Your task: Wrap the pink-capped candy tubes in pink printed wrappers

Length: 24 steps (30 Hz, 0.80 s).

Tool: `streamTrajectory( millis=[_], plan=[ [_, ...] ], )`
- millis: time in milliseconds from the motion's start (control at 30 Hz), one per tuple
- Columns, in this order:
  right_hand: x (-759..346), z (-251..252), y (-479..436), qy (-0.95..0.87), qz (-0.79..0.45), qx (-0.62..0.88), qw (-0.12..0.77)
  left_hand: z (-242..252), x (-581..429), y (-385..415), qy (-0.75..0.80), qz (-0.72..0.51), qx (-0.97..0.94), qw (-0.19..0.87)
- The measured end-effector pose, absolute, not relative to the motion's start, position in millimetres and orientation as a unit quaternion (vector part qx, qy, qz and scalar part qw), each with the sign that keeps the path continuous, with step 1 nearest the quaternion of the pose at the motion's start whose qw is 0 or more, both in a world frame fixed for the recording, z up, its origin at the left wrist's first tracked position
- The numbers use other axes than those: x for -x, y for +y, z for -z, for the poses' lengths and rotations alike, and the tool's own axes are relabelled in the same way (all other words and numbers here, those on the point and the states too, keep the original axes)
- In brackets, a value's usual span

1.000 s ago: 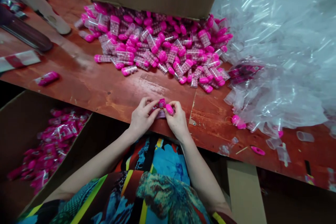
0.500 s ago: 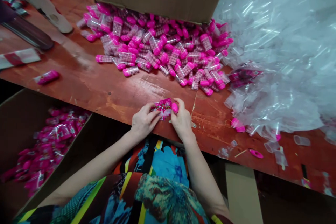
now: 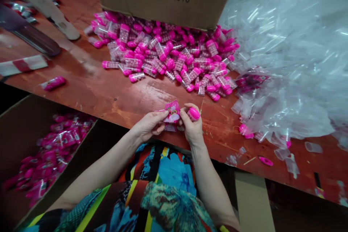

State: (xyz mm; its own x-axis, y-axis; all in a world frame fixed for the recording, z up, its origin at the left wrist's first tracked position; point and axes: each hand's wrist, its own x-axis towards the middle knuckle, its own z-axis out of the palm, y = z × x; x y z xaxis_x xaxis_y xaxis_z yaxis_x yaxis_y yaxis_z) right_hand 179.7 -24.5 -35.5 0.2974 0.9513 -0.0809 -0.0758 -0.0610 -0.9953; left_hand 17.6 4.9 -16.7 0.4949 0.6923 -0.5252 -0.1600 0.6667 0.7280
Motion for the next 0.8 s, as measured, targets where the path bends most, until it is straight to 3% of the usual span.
streamTrajectory(
  millis=[133,333,433,533,700,800],
  plan=[
    [-185,43,-18,-0.452,-0.356,0.613,0.542,26,-15,7,0.512,-0.288,-0.391,0.709],
    [-196,52,-18,-0.434,-0.287,0.650,0.554,20,-14,8,0.636,-0.155,-0.692,0.303],
    [-198,47,-20,-0.402,-0.325,0.626,0.584,15,-10,6,0.662,-0.208,-0.671,0.260],
    [-195,39,-22,-0.373,-0.369,0.585,0.618,11,-9,6,0.643,-0.336,-0.607,0.324],
    [-183,32,-23,-0.368,-0.431,0.529,0.631,4,-22,5,0.480,-0.293,-0.393,0.727],
    [-178,32,-21,-0.341,-0.483,0.525,0.612,3,-28,7,0.440,-0.346,-0.301,0.772]
  ],
)
